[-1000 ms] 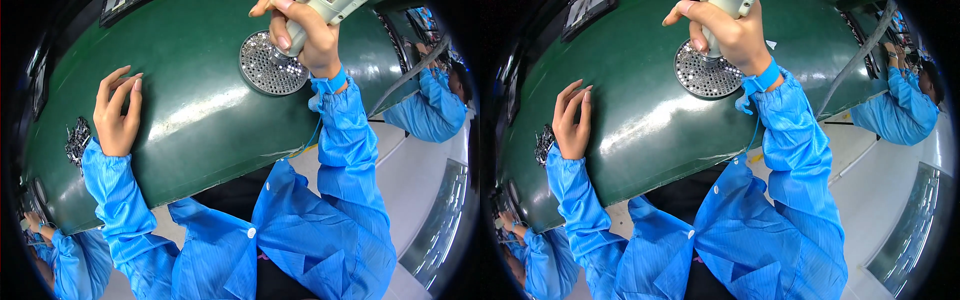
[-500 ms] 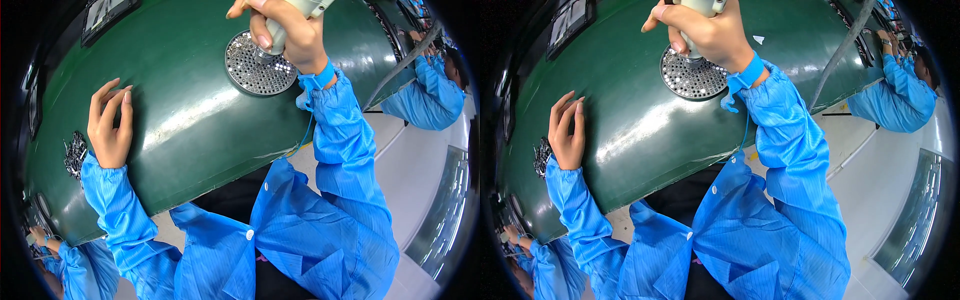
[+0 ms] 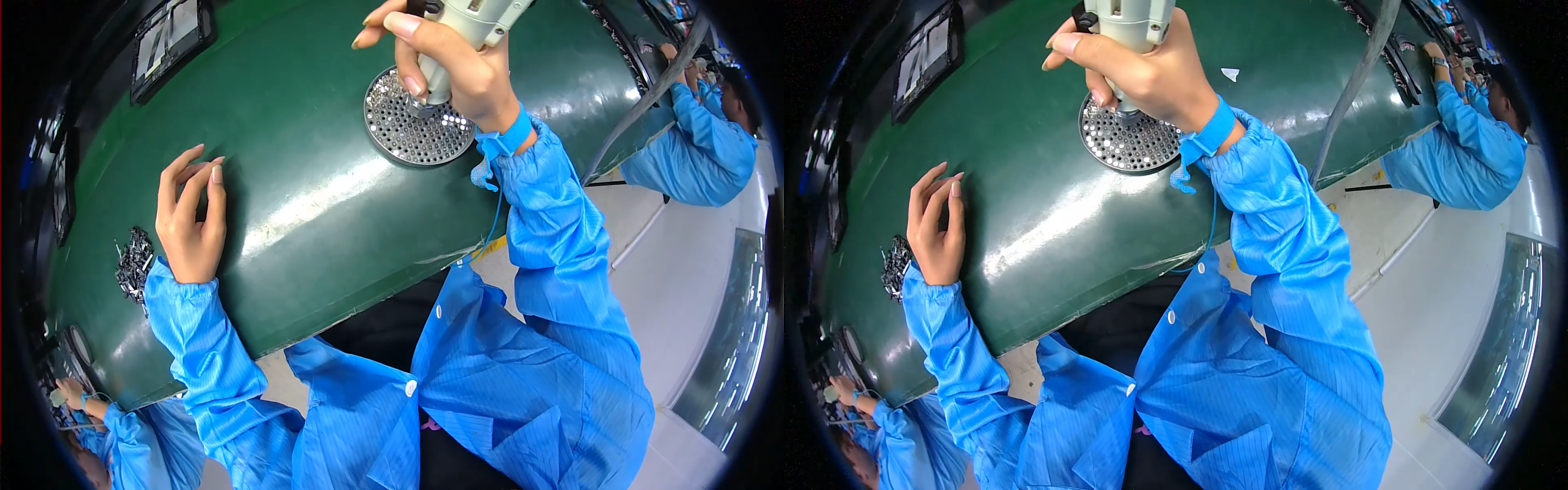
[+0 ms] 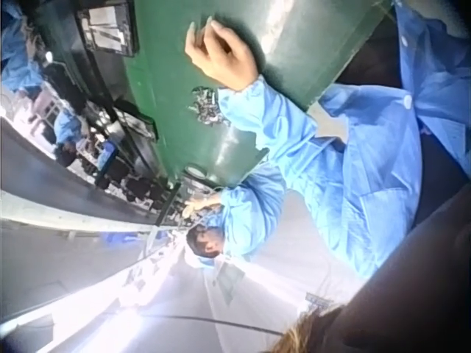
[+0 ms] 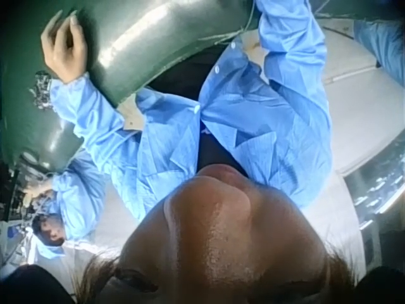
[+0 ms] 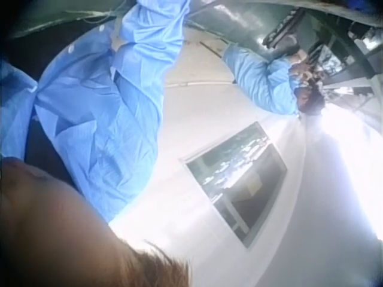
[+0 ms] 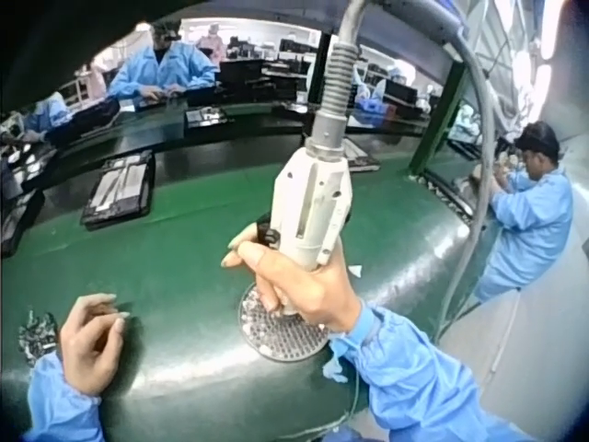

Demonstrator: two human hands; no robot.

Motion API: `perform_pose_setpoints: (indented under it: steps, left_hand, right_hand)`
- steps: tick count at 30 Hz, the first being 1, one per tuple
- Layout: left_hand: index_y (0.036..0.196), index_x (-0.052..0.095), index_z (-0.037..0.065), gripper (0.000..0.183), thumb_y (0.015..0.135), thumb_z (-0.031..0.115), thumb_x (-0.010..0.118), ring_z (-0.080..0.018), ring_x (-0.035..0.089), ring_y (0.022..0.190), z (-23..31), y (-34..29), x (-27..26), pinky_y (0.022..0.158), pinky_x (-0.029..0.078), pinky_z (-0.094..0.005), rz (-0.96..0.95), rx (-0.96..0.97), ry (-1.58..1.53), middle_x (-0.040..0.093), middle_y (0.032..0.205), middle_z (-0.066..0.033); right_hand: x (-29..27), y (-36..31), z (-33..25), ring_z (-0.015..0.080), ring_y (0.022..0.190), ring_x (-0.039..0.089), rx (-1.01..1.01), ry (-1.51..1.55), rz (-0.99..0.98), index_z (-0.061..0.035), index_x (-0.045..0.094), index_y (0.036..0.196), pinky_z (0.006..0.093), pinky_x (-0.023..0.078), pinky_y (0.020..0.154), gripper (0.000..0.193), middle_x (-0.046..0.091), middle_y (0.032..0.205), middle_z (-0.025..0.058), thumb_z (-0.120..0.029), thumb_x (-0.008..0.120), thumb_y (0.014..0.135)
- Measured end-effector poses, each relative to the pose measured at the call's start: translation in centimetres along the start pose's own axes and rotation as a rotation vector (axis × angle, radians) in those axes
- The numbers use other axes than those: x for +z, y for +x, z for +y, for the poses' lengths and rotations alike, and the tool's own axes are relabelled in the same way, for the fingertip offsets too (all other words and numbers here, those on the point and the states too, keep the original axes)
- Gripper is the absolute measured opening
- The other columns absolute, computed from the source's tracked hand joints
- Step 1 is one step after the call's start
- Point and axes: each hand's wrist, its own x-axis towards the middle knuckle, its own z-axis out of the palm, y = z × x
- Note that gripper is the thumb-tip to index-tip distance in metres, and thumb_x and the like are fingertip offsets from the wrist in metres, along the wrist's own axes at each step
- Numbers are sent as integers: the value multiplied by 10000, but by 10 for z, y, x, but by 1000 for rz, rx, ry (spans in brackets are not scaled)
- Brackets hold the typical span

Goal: The person assembles tablet screen components by installing small screws into the tablet screen using an electric screwdriver.

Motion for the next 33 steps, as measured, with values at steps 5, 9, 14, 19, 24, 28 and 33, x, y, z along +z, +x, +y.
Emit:
perform_pose_setpoints:
  steps: [5,9,14,19,24,28,33]
  left_hand:
    - [1007,708,-61,116,956,21,642,-260,693,1025,0,0,3,851,560,-353,9,-24,-42,654,1187,-160]
    - [1062,712,-31,141,956,33,643,-261,685,1021,1,4,-3,846,548,-347,10,-23,-17,653,1178,-157]
    - [1042,690,-8,140,909,-20,649,-324,656,959,7,9,3,832,528,-376,89,61,-32,647,1057,-167]
    - [893,557,-28,59,948,-27,536,-336,573,774,3,-2,1,718,466,-409,66,-61,-118,600,889,-175]
    - [855,556,-32,114,961,11,562,-355,572,757,-7,-14,2,705,466,-434,41,-16,-15,608,837,-174]
    - [936,613,-43,75,962,-27,544,-357,619,845,-5,-10,-1,797,503,-427,43,54,-95,650,945,-181]
    - [981,615,-56,233,874,-134,424,-348,618,913,17,-1,4,798,504,-402,143,139,-55,588,1103,-224]
  right_hand:
    - [-13,4,0,113,476,553,15,-12,-37,54,672,991,248,458,441,161,723,866,149,-94,655,930]
    - [-12,14,-2,133,481,598,-185,-48,-83,57,674,903,281,477,428,157,721,779,184,-98,663,922]
    - [-7,20,-16,126,482,603,-97,1,-57,49,665,901,278,482,427,146,726,806,141,-95,679,919]
    - [14,29,-27,119,491,617,-53,42,-78,26,695,858,286,493,438,145,686,698,81,-107,689,913]
    - [22,40,-20,114,495,614,-54,49,-53,8,683,845,284,489,441,167,685,695,71,-145,705,907]
    - [11,40,-12,105,474,594,-47,25,-25,-4,680,841,280,476,429,197,654,645,57,-184,702,917]
    - [2,37,-13,106,449,574,-61,14,-2,-1,670,816,270,454,412,218,615,581,45,-195,694,911]
